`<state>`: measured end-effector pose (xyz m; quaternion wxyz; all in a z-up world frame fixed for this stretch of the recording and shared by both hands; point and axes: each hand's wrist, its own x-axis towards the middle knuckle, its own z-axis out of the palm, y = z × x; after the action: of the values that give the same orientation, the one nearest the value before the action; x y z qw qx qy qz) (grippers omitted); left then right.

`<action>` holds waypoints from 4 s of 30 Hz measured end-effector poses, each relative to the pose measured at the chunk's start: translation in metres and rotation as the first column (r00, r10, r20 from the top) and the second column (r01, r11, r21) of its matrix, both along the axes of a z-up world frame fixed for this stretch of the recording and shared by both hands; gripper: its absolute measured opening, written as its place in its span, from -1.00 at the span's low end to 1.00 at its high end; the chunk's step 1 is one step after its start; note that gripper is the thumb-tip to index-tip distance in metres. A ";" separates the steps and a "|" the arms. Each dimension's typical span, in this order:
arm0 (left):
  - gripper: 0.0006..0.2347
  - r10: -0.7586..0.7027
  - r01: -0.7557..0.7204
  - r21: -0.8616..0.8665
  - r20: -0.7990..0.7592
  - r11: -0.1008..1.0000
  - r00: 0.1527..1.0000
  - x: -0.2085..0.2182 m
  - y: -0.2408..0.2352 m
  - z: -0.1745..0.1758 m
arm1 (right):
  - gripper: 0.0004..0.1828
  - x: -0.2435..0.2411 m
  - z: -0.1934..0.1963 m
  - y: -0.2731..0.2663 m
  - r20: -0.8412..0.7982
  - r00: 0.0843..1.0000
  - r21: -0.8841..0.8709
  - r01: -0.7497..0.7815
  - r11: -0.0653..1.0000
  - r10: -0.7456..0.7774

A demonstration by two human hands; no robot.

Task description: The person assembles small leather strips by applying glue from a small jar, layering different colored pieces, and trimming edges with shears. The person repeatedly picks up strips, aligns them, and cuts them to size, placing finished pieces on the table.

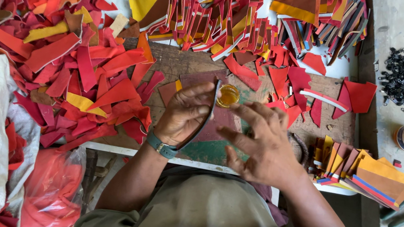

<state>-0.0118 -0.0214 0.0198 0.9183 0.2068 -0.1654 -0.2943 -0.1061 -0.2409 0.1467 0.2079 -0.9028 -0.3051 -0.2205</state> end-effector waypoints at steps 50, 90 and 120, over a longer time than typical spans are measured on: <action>-0.47 -0.026 0.029 -0.038 0.083 0.999 0.996 -0.012 -0.001 0.010 | -0.39 -0.004 -0.004 0.002 -0.042 0.999 0.150 -0.021 0.988 0.027; -0.43 0.278 -0.332 0.111 0.340 0.937 0.898 0.000 -0.010 0.039 | -0.24 0.001 -0.038 0.010 -0.361 0.900 0.562 0.001 0.827 0.244; -0.34 0.112 -0.121 0.032 0.211 0.992 0.971 -0.001 -0.008 0.052 | -0.53 -0.011 -0.019 0.013 0.150 0.987 0.100 -0.064 0.993 0.048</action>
<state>-0.0132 -0.0294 0.0713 0.9066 0.2665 -0.2418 -0.2203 -0.1167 -0.2284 0.1279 0.2378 -0.8629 -0.3329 -0.2965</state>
